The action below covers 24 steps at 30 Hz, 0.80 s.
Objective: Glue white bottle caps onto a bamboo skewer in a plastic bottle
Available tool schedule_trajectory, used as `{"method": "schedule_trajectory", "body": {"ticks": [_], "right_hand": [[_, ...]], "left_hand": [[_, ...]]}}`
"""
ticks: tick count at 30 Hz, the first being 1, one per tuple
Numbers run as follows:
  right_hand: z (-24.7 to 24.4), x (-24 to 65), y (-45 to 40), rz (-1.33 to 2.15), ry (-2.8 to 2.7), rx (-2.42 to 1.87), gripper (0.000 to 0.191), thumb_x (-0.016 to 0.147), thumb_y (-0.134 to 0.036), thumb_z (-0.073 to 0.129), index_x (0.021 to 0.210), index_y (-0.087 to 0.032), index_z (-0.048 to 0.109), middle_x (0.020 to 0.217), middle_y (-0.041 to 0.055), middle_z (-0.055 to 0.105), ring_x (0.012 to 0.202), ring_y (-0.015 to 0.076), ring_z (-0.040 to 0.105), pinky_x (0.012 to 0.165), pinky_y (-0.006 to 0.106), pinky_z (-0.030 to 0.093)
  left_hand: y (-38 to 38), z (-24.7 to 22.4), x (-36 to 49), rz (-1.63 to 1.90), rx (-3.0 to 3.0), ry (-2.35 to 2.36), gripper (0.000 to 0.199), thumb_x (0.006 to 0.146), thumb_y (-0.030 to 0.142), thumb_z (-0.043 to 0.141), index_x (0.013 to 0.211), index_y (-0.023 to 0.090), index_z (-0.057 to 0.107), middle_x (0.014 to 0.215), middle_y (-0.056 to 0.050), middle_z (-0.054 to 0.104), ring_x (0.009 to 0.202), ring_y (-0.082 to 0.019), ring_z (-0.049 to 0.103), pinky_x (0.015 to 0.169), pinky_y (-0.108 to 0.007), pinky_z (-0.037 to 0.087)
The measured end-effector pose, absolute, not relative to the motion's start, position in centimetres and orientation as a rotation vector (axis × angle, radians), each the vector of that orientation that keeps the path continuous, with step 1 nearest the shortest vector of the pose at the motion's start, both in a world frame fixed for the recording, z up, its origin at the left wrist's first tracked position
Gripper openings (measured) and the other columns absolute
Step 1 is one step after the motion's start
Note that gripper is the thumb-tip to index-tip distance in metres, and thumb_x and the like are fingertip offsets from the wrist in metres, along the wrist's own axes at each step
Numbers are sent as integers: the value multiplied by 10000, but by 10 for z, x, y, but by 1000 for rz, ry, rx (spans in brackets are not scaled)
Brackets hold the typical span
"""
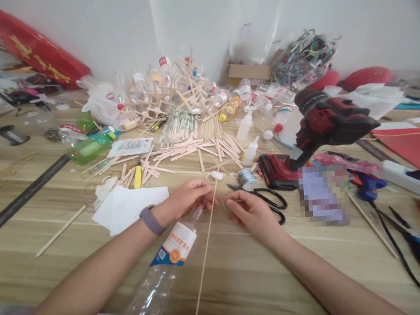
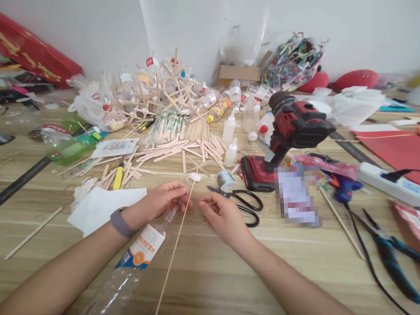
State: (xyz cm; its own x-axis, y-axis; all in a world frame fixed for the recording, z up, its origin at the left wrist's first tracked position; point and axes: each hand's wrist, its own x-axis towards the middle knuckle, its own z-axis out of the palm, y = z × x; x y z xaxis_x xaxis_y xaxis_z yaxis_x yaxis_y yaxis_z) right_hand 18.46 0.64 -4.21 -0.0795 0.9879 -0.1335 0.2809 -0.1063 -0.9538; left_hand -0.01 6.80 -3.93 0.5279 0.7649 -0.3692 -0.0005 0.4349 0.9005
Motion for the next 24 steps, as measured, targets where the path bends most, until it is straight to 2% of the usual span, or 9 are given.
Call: {"method": "schedule_trajectory", "body": {"ticks": [3,6,11,17,21,24], "right_hand": [[-43,183,9,1311,-1350,-1465,294,756,-458,593,874,-189,563,469,-76,490,354,86,393,361,206,267],[-44,180,13,1414,-1287,-1432,332,740,-446,600,913,-163,597,463,-60,535,354,96,440,370,212,320],[-45,173,16,1575,-1190,-1309,370,707,-405,634,966,-141,648,461,-46,551,417,124,513,417,232,386],[-43,175,11,1542,-1045,-1161,267,732,-382,672,904,-179,661,559,-44,535,484,89,482,464,218,359],[-44,178,9,1486,-1013,-1107,300,725,-422,685,929,-203,662,648,-19,575,521,104,493,466,234,354],[-48,178,11,1451,-1007,-1170,277,741,-384,685,938,-192,661,564,-36,555,489,102,484,459,226,349]], "left_hand": [[70,-43,0,571,976,979,166,855,287,570,800,154,487,703,-48,673,544,-104,625,476,-176,387],[72,-41,2,547,962,1064,108,879,220,496,795,158,468,657,-41,658,530,-121,632,478,-195,409],[70,-33,6,485,1006,1152,131,864,160,464,735,150,486,593,-27,646,461,-112,599,466,-205,402],[70,-35,9,529,1067,1241,148,854,165,464,708,154,487,573,17,612,424,-68,545,424,-171,346],[70,-37,10,517,1103,1277,142,838,193,495,700,161,485,558,19,603,387,-63,508,365,-165,273],[70,-37,11,515,1128,1279,144,843,219,505,710,166,483,569,33,595,377,-57,495,352,-161,266]]}}
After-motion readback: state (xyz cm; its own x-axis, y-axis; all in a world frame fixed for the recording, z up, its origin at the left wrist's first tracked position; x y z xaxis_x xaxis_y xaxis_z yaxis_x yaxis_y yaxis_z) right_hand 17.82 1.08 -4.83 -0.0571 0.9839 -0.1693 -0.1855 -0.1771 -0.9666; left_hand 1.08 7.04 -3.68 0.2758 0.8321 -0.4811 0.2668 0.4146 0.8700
